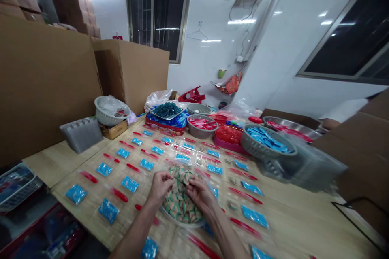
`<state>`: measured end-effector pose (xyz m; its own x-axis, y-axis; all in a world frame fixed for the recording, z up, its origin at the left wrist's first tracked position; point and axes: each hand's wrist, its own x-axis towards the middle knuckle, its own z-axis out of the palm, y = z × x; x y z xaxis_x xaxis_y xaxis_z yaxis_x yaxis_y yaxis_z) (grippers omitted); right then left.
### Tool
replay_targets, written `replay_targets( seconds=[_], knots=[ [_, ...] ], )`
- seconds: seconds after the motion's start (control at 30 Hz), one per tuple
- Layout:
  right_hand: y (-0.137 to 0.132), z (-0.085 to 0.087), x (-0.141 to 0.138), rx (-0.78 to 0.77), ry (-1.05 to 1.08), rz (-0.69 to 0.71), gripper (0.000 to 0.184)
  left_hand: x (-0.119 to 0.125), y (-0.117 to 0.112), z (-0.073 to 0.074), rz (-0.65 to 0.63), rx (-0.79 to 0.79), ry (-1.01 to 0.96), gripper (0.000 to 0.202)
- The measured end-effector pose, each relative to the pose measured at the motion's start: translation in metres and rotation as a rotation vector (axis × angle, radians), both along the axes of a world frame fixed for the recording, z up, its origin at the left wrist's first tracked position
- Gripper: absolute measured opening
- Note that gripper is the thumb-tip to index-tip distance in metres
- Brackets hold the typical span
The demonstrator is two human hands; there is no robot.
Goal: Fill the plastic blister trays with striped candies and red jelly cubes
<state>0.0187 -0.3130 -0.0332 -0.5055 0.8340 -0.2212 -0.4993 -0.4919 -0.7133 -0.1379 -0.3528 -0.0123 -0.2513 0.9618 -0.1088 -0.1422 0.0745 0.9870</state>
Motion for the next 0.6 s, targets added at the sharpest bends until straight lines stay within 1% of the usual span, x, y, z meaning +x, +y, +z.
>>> replay_targets(
  seconds=[0.1, 0.23, 0.33, 0.4, 0.5, 0.6],
  knots=[
    [-0.002, 0.007, 0.004, -0.032, 0.023, 0.011, 0.019, 0.001, 0.002, 0.000, -0.018, 0.029, 0.044, 0.009],
    [-0.005, 0.015, 0.003, 0.061, -0.101, 0.037, 0.020, 0.003, 0.004, 0.000, -0.051, 0.048, 0.073, 0.013],
    [-0.005, 0.016, 0.001, 0.118, -0.181, 0.037, 0.021, 0.001, 0.004, -0.002, -0.068, 0.029, 0.106, 0.012],
    [-0.005, 0.018, -0.001, 0.157, -0.214, 0.069, 0.020, -0.001, 0.003, -0.004, -0.100, 0.008, 0.115, 0.011],
    [-0.007, 0.022, -0.005, 0.240, -0.292, 0.122, 0.015, -0.001, 0.001, -0.005, -0.135, -0.015, 0.093, 0.014],
    [-0.011, 0.026, -0.007, 0.313, -0.400, 0.171, 0.009, -0.001, -0.001, -0.003, -0.125, -0.024, 0.032, 0.011]
  ],
)
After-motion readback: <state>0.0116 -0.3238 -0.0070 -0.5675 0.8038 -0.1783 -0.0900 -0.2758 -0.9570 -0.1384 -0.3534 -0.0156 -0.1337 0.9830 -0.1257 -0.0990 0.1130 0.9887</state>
